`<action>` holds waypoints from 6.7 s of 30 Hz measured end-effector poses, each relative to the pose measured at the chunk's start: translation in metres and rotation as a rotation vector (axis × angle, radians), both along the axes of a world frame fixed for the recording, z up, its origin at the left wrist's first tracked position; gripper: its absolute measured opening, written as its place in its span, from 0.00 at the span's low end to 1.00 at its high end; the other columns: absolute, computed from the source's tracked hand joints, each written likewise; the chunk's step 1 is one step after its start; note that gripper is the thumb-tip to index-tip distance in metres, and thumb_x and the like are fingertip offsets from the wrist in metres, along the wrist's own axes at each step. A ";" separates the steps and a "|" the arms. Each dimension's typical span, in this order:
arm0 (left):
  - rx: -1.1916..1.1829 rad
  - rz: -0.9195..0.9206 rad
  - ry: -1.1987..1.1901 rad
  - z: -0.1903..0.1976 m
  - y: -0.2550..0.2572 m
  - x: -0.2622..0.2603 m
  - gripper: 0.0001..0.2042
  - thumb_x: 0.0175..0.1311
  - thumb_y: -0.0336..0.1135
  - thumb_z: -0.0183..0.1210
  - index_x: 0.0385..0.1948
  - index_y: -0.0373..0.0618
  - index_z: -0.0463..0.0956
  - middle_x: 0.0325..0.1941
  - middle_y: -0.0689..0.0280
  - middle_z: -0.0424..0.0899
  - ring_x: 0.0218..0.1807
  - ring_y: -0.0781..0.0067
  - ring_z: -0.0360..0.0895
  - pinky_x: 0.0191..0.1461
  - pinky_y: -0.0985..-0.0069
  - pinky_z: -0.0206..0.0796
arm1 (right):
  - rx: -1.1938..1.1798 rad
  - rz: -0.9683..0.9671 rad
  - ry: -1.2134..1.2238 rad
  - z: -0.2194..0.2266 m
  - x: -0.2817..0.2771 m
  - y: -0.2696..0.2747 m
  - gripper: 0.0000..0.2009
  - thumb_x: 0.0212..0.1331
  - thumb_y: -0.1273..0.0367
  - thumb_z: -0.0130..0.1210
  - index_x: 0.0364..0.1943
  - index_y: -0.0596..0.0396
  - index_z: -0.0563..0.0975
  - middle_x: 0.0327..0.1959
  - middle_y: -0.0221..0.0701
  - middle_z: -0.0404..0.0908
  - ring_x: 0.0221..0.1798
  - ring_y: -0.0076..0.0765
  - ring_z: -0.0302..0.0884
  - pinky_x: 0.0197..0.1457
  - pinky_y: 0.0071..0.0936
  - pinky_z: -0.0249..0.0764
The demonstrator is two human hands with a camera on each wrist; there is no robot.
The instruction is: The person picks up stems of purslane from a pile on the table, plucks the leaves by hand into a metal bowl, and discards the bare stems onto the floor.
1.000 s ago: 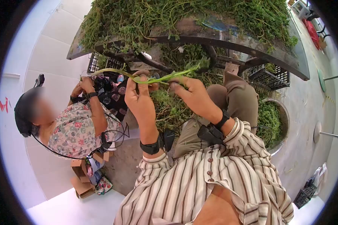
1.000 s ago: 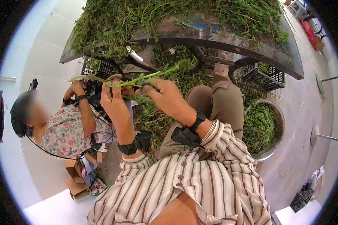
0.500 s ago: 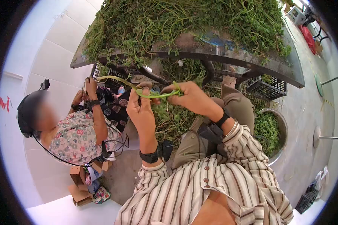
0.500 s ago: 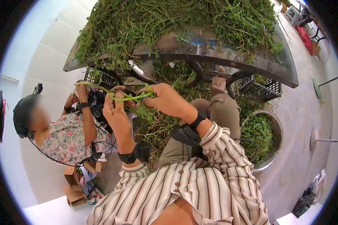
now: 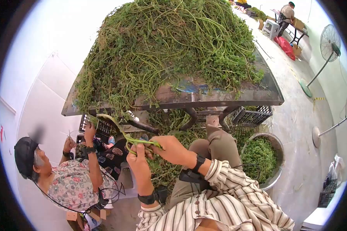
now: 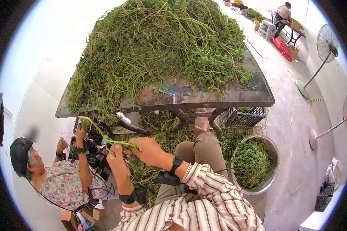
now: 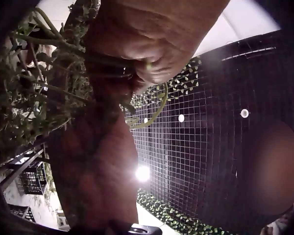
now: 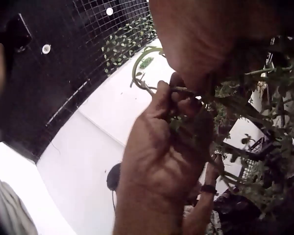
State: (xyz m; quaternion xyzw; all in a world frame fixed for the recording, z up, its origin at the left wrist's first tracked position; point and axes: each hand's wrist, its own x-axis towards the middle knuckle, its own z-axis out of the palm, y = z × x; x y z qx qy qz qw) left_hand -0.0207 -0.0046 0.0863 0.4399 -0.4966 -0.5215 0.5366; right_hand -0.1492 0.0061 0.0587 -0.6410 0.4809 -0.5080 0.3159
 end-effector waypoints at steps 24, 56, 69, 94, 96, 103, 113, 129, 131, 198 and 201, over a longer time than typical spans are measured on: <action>0.057 0.146 0.047 -0.015 0.004 0.006 0.13 0.65 0.40 0.48 0.25 0.42 0.72 0.19 0.75 0.68 0.17 0.91 0.55 0.18 0.88 0.45 | -0.055 -0.119 0.255 -0.068 -0.021 -0.042 0.08 0.47 0.74 0.53 0.34 0.60 0.73 0.26 0.47 0.74 0.32 0.56 0.71 0.34 0.42 0.67; -0.099 0.216 0.377 0.003 -0.035 0.020 0.11 0.63 0.39 0.50 0.28 0.40 0.72 0.18 0.73 0.64 0.17 0.86 0.60 0.16 0.87 0.48 | 0.573 0.072 -1.394 -0.056 -0.076 -0.026 0.11 0.61 0.60 0.48 0.31 0.53 0.67 0.28 0.25 0.67 0.26 0.22 0.57 0.24 0.20 0.57; 0.032 0.089 0.049 -0.020 -0.024 -0.008 0.08 0.61 0.37 0.53 0.30 0.42 0.74 0.20 0.75 0.68 0.15 0.88 0.55 0.16 0.87 0.44 | 0.609 -0.155 -0.849 -0.022 -0.039 -0.012 0.11 0.60 0.61 0.46 0.32 0.53 0.73 0.23 0.22 0.68 0.24 0.17 0.58 0.26 0.20 0.57; -0.097 0.027 -0.312 -0.048 -0.030 -0.021 0.09 0.58 0.33 0.55 0.24 0.37 0.73 0.18 0.74 0.71 0.21 0.86 0.62 0.23 0.84 0.54 | 0.108 -0.154 0.413 -0.025 0.003 0.001 0.07 0.51 0.71 0.47 0.24 0.62 0.68 0.20 0.47 0.73 0.26 0.56 0.71 0.28 0.46 0.67; -0.081 0.029 -0.229 -0.064 -0.033 -0.022 0.08 0.58 0.32 0.54 0.25 0.37 0.73 0.19 0.73 0.72 0.21 0.86 0.62 0.23 0.84 0.54 | 0.094 -0.159 0.386 -0.031 0.004 0.002 0.07 0.51 0.70 0.47 0.23 0.62 0.68 0.20 0.47 0.73 0.26 0.56 0.71 0.28 0.46 0.66; 0.001 -0.046 -0.124 -0.063 -0.027 -0.037 0.06 0.59 0.31 0.54 0.27 0.38 0.73 0.21 0.75 0.71 0.22 0.88 0.63 0.24 0.86 0.55 | 0.191 -0.181 0.367 -0.033 -0.010 0.013 0.10 0.52 0.68 0.47 0.22 0.61 0.69 0.20 0.48 0.73 0.27 0.57 0.71 0.31 0.47 0.66; 0.290 -0.015 0.207 -0.045 -0.054 -0.014 0.10 0.60 0.39 0.54 0.24 0.44 0.74 0.18 0.73 0.69 0.13 0.89 0.52 0.14 0.87 0.40 | 0.424 -0.027 -0.928 -0.035 -0.067 0.012 0.15 0.63 0.61 0.42 0.26 0.58 0.70 0.21 0.24 0.70 0.22 0.22 0.64 0.26 0.26 0.64; 0.244 0.002 0.231 -0.023 -0.035 -0.022 0.12 0.64 0.43 0.50 0.25 0.45 0.69 0.19 0.72 0.68 0.14 0.86 0.52 0.15 0.86 0.42 | 0.224 0.051 -0.235 -0.041 -0.009 0.006 0.07 0.50 0.71 0.52 0.31 0.60 0.73 0.21 0.32 0.71 0.23 0.29 0.65 0.28 0.31 0.64; 0.251 0.052 0.259 -0.024 -0.033 -0.023 0.12 0.64 0.42 0.49 0.24 0.46 0.67 0.19 0.71 0.67 0.14 0.86 0.52 0.15 0.86 0.43 | 0.278 0.042 -0.101 -0.039 -0.008 0.005 0.06 0.50 0.70 0.52 0.29 0.60 0.73 0.22 0.36 0.72 0.23 0.33 0.68 0.28 0.33 0.65; -0.133 0.238 0.607 0.023 -0.010 0.052 0.12 0.67 0.41 0.44 0.23 0.48 0.64 0.17 0.74 0.57 0.17 0.86 0.49 0.22 0.85 0.46 | 0.279 -0.349 0.500 -0.130 -0.072 -0.040 0.11 0.54 0.66 0.50 0.29 0.61 0.75 0.24 0.46 0.74 0.26 0.49 0.71 0.30 0.41 0.67; -0.007 0.181 0.550 0.007 -0.018 0.043 0.10 0.65 0.38 0.48 0.26 0.43 0.66 0.20 0.72 0.61 0.17 0.85 0.51 0.24 0.85 0.49 | 0.427 -0.337 0.221 -0.075 -0.075 -0.032 0.12 0.56 0.64 0.50 0.27 0.62 0.74 0.18 0.41 0.71 0.20 0.40 0.66 0.26 0.37 0.63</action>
